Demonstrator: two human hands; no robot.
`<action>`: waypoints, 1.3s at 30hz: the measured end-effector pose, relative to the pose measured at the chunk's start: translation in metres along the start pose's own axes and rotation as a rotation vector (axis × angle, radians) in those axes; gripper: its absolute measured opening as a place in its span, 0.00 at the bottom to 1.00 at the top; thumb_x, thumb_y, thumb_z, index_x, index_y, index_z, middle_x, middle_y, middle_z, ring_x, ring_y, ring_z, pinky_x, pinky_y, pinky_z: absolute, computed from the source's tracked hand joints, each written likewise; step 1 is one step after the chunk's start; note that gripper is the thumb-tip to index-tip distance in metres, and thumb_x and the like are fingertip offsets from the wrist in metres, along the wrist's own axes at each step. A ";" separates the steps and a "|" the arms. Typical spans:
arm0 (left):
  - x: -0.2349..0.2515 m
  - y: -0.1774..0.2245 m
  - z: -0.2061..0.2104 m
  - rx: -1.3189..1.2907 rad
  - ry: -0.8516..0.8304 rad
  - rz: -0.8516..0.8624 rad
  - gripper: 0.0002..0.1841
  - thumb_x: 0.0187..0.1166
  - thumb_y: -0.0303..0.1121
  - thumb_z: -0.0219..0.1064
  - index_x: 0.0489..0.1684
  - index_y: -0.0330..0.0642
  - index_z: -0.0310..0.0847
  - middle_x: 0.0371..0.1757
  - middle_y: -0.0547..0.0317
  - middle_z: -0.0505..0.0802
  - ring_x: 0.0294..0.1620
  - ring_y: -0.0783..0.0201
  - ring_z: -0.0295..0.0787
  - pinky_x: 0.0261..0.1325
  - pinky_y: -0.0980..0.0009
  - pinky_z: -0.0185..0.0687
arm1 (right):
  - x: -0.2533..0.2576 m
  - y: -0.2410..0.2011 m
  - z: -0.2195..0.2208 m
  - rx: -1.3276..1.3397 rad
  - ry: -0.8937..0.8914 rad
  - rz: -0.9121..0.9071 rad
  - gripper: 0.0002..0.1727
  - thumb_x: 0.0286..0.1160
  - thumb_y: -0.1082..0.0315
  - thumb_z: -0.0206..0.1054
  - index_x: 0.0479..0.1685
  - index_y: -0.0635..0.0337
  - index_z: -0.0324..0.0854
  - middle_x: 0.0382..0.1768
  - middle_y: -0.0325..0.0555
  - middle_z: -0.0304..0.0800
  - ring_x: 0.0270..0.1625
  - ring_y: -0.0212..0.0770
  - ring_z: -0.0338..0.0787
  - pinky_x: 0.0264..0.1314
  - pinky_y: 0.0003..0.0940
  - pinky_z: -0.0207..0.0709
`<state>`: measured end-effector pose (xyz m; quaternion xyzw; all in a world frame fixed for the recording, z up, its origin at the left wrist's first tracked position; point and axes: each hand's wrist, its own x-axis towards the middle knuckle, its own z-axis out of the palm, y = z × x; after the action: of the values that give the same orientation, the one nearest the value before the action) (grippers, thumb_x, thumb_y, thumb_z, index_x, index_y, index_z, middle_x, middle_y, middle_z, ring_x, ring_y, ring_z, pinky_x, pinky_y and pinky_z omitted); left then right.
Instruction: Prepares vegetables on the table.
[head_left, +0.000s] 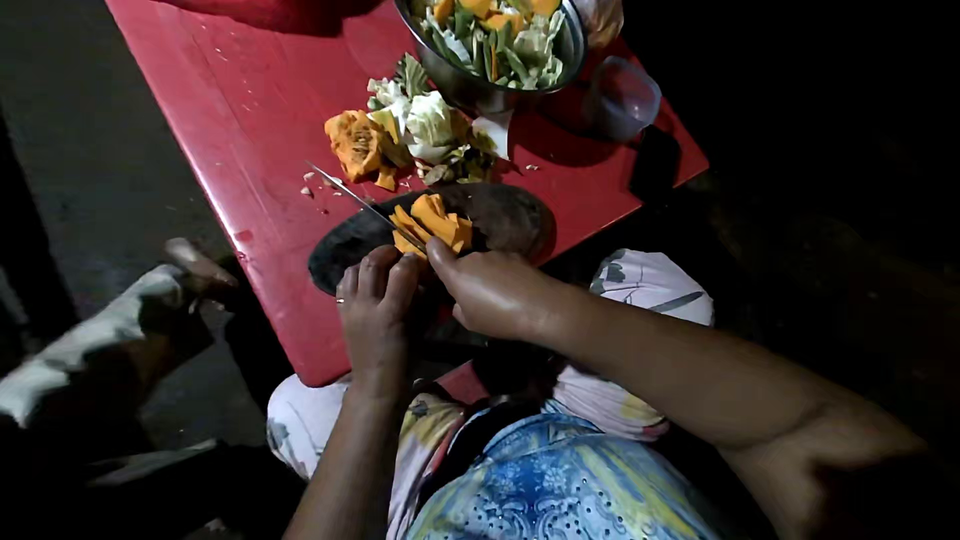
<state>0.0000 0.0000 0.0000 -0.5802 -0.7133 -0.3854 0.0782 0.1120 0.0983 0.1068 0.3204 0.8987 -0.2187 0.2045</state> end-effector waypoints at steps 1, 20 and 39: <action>-0.001 0.000 0.000 -0.005 0.002 -0.006 0.10 0.84 0.29 0.64 0.53 0.34 0.86 0.60 0.37 0.87 0.62 0.39 0.84 0.65 0.45 0.76 | 0.000 0.002 0.001 0.021 0.000 0.001 0.35 0.79 0.69 0.67 0.85 0.51 0.57 0.38 0.51 0.91 0.45 0.57 0.94 0.44 0.57 0.85; 0.004 0.006 0.001 -0.009 0.050 -0.066 0.12 0.87 0.32 0.61 0.54 0.31 0.82 0.56 0.35 0.89 0.60 0.40 0.87 0.65 0.45 0.79 | -0.035 0.017 0.000 0.053 0.139 -0.052 0.17 0.91 0.58 0.55 0.70 0.53 0.65 0.28 0.44 0.84 0.32 0.47 0.90 0.33 0.48 0.84; -0.002 0.001 0.000 -0.064 0.079 -0.016 0.07 0.84 0.28 0.65 0.47 0.33 0.87 0.52 0.40 0.91 0.57 0.46 0.88 0.63 0.52 0.81 | -0.035 -0.020 0.004 0.024 -0.010 0.073 0.24 0.91 0.62 0.55 0.81 0.55 0.59 0.35 0.48 0.88 0.43 0.52 0.93 0.43 0.49 0.85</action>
<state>0.0011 -0.0010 -0.0010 -0.5610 -0.7015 -0.4313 0.0846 0.1248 0.0653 0.1263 0.3542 0.8828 -0.2233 0.2128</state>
